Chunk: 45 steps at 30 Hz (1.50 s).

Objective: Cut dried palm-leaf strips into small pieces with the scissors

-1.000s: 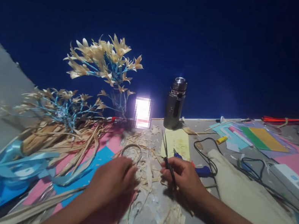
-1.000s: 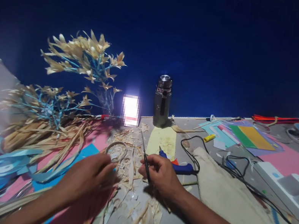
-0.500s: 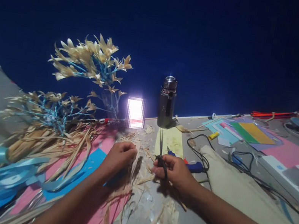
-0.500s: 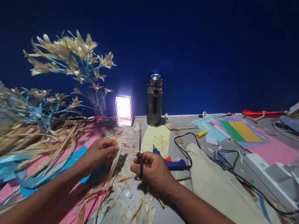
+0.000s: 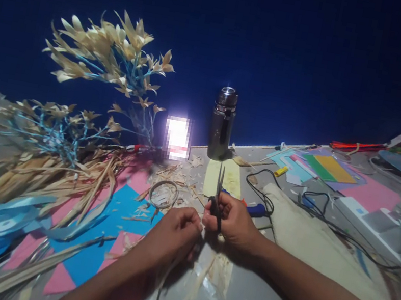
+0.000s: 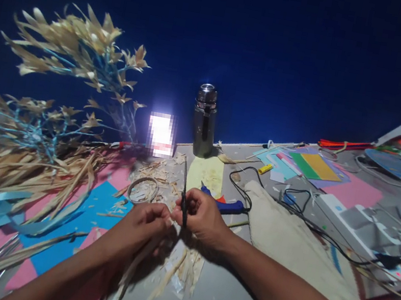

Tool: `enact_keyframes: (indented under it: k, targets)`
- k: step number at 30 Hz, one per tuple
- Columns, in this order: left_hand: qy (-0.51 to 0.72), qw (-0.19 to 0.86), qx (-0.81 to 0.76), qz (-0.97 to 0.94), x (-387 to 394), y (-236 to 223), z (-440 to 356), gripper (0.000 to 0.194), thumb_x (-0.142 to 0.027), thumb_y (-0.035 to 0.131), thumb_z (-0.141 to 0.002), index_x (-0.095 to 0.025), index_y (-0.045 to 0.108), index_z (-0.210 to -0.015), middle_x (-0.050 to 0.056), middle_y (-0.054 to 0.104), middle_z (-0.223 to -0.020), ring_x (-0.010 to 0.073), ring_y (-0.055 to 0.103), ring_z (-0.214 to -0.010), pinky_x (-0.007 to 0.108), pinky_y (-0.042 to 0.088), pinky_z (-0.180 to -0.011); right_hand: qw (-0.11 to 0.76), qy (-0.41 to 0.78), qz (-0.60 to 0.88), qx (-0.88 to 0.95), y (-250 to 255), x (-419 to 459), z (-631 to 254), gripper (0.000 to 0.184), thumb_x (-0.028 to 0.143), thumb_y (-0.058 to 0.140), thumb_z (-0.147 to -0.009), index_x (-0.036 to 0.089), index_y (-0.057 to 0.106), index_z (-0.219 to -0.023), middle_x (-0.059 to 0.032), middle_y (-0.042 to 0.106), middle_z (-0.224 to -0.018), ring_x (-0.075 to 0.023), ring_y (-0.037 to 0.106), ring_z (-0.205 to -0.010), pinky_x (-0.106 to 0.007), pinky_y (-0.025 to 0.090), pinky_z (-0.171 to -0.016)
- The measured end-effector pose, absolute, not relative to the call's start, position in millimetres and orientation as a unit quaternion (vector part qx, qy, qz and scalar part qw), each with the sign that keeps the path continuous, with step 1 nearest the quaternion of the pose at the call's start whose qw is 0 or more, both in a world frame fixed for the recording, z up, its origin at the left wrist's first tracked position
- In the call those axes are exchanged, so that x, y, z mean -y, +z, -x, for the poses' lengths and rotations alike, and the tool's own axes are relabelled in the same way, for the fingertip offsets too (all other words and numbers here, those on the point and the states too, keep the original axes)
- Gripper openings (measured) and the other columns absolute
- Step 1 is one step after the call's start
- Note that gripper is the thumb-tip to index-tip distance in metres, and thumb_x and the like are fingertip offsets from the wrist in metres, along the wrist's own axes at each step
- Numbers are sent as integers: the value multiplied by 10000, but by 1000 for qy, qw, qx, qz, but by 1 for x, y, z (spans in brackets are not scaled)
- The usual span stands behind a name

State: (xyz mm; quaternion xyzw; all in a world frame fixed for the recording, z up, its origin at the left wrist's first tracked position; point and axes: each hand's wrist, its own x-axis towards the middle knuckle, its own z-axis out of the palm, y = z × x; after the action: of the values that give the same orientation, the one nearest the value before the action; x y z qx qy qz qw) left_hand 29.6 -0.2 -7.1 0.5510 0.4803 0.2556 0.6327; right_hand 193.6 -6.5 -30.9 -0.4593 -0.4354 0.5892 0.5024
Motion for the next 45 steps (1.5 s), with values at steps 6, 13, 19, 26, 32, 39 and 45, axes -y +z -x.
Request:
enact_keyframes:
  k: [6, 13, 19, 26, 32, 39, 45]
  targets:
    - [255, 670, -508, -478, 3, -23, -29, 151, -262, 589, -707, -148, 657, -636, -12, 545, -428, 94, 454, -345, 216, 399, -397, 498, 529, 488, 484, -32, 6, -195, 336, 357, 822, -661, 174, 605, -841, 5, 620, -748, -137, 559, -673, -250, 448, -605]
    - [385, 678, -478, -404, 3, 16, -7, 180, -316, 722, -678, -141, 692, -649, -6, 563, -402, 87, 470, -343, 179, 338, -378, 369, 419, 538, 631, -40, -5, -204, 242, 377, 759, -750, 161, 651, -756, 40, 523, -609, -115, 447, -571, -245, 315, -546]
    - [327, 748, -416, -400, 17, 12, 0, 275, -395, 766, -742, -125, 714, -726, 46, 669, -536, 115, 575, -395, 192, 393, -404, 164, 181, 520, 818, -42, 13, -197, 160, 322, 755, -785, 178, 699, -828, -47, 672, -789, -196, 574, -755, -290, 357, -688]
    - [354, 732, -435, -387, 3, -31, -8, 202, -316, 676, -761, -133, 645, -681, -22, 558, -429, 59, 414, -292, 163, 249, -321, 76, 201, 494, 843, -46, 31, -184, 290, 300, 753, -831, 199, 672, -1091, -66, 666, -1021, -227, 616, -918, -307, 418, -780]
    - [325, 710, -476, -403, 5, -39, -9, 222, -351, 651, -750, -145, 626, -671, -18, 545, -393, 66, 372, -271, 169, 225, -303, 77, 185, 496, 845, -46, 34, -183, 403, 246, 753, -830, 191, 610, -1203, -95, 628, -1154, -271, 573, -1053, -354, 433, -853]
    - [324, 716, -490, -377, 7, -41, -16, 245, -360, 707, -709, -157, 591, -639, -11, 579, -468, 73, 440, -321, 173, 298, -318, 65, 233, 490, 837, -40, 25, -188, 287, 231, 745, -824, 198, 604, -1072, -60, 650, -1043, -226, 612, -944, -304, 405, -770]
    - [398, 671, -479, -402, 21, -24, -22, 318, -440, 737, -749, -144, 640, -687, -21, 569, -504, 54, 449, -374, 165, 335, -388, 58, 238, 478, 843, -37, 22, -191, 260, 220, 732, -834, 214, 610, -1063, -50, 609, -1050, -210, 605, -926, -287, 390, -756]
